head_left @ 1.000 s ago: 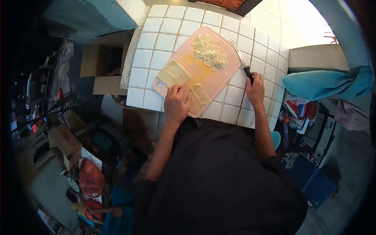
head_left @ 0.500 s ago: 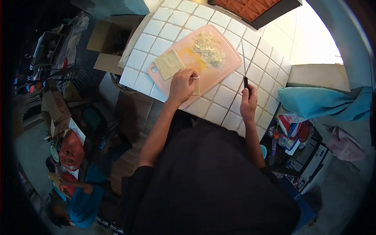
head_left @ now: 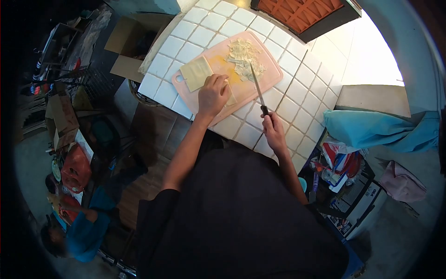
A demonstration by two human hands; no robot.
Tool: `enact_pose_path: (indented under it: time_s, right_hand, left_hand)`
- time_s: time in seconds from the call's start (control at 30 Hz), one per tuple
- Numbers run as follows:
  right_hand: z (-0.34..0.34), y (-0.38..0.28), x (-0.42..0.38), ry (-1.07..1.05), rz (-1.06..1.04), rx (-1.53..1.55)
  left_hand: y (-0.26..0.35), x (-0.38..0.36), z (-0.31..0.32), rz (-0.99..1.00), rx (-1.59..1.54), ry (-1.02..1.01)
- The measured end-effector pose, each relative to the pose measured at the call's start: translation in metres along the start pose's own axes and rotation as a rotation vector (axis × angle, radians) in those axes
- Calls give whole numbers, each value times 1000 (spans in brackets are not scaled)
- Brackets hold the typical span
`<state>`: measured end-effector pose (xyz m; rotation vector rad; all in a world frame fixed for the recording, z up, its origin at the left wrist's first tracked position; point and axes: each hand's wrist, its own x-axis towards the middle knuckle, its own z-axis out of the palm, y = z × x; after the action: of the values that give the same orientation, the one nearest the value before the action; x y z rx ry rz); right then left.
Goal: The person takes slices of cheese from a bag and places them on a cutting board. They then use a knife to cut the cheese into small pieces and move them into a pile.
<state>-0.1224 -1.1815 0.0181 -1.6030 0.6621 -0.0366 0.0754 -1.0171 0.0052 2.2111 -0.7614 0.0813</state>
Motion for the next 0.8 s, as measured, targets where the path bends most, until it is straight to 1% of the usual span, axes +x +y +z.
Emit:
enact_pose_path:
  time_s: [0.03, 0.07, 0.17, 0.33, 0.4, 0.5, 0.6, 0.67, 0.7, 0.8]
  right_hand:
    - [3, -1, -3, -36, 59, 35]
    - [6, -1, -5, -34, 60, 37]
    - [13, -3, -9, -99, 168, 101]
    - [22, 9, -10, -98, 134, 33]
    - [23, 8, -11, -77, 112, -86]
    - [23, 5, -11, -79, 108, -164]
    - [26, 1, -12, -63, 104, -177]
    - [30, -4, -13, -51, 73, -198]
    - [32, -5, -14, -39, 44, -215]
    - [39, -5, -14, -43, 67, -220]
  left_hand:
    - [-1, -3, 0, 23, 43, 37]
    - [-2, -7, 0, 47, 85, 73]
    - [-3, -15, -2, 58, 76, 74]
    - [-3, -17, -6, 61, 107, 37]
    - [-5, -17, -5, 60, 113, 28]
    - [-7, -17, -4, 83, 114, 33]
    - [-6, -20, -6, 72, 122, 2]
    - [-3, -24, -11, 33, 72, -31]
    - [-4, -25, -14, 33, 71, -30]
    - [-5, -32, -20, 72, 63, -79]
